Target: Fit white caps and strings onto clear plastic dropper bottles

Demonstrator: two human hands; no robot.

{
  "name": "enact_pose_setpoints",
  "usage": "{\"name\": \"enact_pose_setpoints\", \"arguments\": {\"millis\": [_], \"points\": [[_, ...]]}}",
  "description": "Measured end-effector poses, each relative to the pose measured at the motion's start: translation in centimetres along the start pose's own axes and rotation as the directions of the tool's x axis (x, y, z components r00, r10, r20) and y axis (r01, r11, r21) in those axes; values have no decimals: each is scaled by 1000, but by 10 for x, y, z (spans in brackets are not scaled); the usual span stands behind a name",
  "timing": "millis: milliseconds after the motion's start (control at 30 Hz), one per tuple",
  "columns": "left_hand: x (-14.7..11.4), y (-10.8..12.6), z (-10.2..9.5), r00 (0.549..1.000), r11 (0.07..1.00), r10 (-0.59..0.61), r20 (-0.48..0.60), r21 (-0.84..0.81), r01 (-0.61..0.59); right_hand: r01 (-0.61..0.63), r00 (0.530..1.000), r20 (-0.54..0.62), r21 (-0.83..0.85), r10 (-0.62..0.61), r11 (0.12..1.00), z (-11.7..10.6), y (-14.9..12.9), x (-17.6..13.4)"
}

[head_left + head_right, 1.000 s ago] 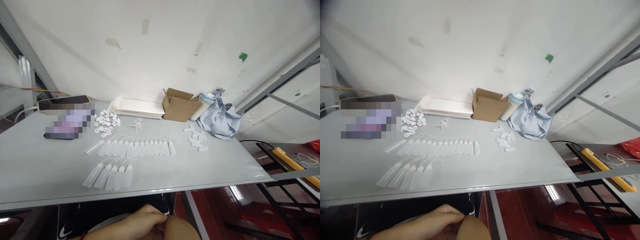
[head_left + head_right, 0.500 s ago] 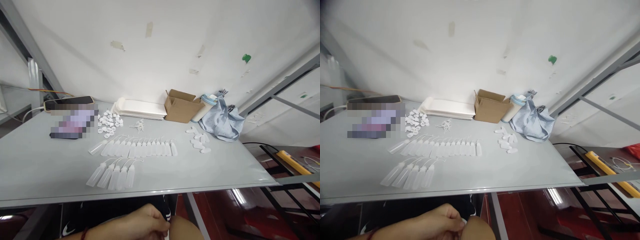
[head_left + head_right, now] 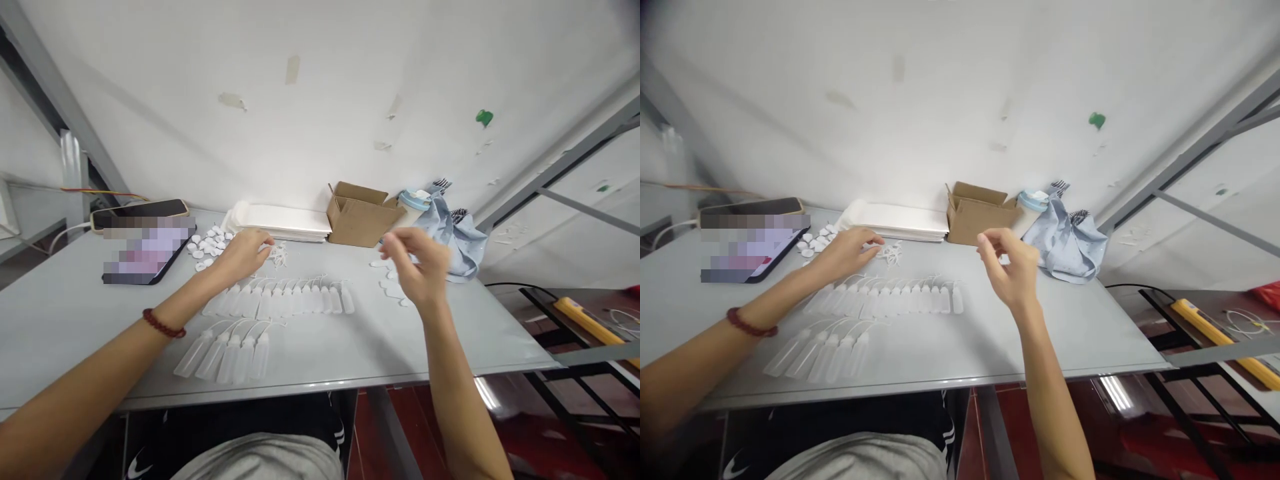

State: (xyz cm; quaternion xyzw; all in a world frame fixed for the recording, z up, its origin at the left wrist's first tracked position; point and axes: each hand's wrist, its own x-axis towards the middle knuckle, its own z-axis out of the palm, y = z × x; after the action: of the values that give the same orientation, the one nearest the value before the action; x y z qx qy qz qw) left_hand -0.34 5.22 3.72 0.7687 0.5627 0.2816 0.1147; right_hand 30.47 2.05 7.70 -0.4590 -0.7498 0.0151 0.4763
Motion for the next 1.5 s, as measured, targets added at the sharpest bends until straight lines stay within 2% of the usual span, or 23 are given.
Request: {"name": "enact_pose_setpoints", "arguments": {"millis": [67, 133, 267, 433, 633, 700, 800, 933, 1067, 1133, 1167, 1233, 1300, 1400, 1500], "points": [[14, -16, 12, 1000, 1000, 13, 28, 20, -13, -111, 992, 57, -101, 117, 989, 9, 28, 1], [20, -23, 21, 999, 1000, 13, 51, 20, -14, -271, 947, 111, -234, 302, 934, 17, 58, -4], [24, -23, 21, 999, 1000, -15, 36, -11, 15, -350, 896, 171, -297, 410, 889, 16, 93, -23], [21, -13, 4, 996, 997, -70, -53, -49, 68, -362, 818, 341, -319, 462, 876, 1, 93, -31], [-3, -8, -6, 964, 960, -169, -206, -256, 113, -363, 708, 486, -370, 512, 855, -9, 91, -30], [-11, -8, -6, 949, 945, -212, -233, -296, 138, -352, 687, 518, -375, 509, 857, -9, 91, -30], [-19, -6, -7, 941, 942, -235, -242, -297, 159, -347, 695, 507, -387, 511, 855, -7, 93, -31], [-23, 2, -4, 955, 966, -175, -239, -230, 119, -357, 736, 435, -403, 519, 843, -4, 99, -33], [-25, 6, 0, 968, 984, -94, -233, -170, 54, -345, 795, 368, -379, 482, 859, 4, 99, -33], [-26, 9, 0, 966, 984, -92, -241, -173, 51, -326, 846, 314, -335, 431, 884, 13, 91, -33], [-27, 11, 0, 965, 980, -102, -243, -188, 57, -314, 876, 278, -290, 394, 904, 19, 85, -32], [-29, 17, -2, 962, 966, -134, -239, -247, 74, -275, 941, 181, -87, 287, 957, 32, 66, -31], [-32, 23, -4, 957, 938, -180, -226, -331, 99, -249, 963, 151, 171, 224, 953, 47, 40, -25], [-35, 30, -5, 952, 901, -232, -199, -413, 133, -276, 959, 195, 505, 203, 818, 68, 0, -11], [-36, 31, -4, 942, 893, -244, -231, -431, 125, -357, 930, 328, 684, 168, 637, 89, -31, 0]]}}
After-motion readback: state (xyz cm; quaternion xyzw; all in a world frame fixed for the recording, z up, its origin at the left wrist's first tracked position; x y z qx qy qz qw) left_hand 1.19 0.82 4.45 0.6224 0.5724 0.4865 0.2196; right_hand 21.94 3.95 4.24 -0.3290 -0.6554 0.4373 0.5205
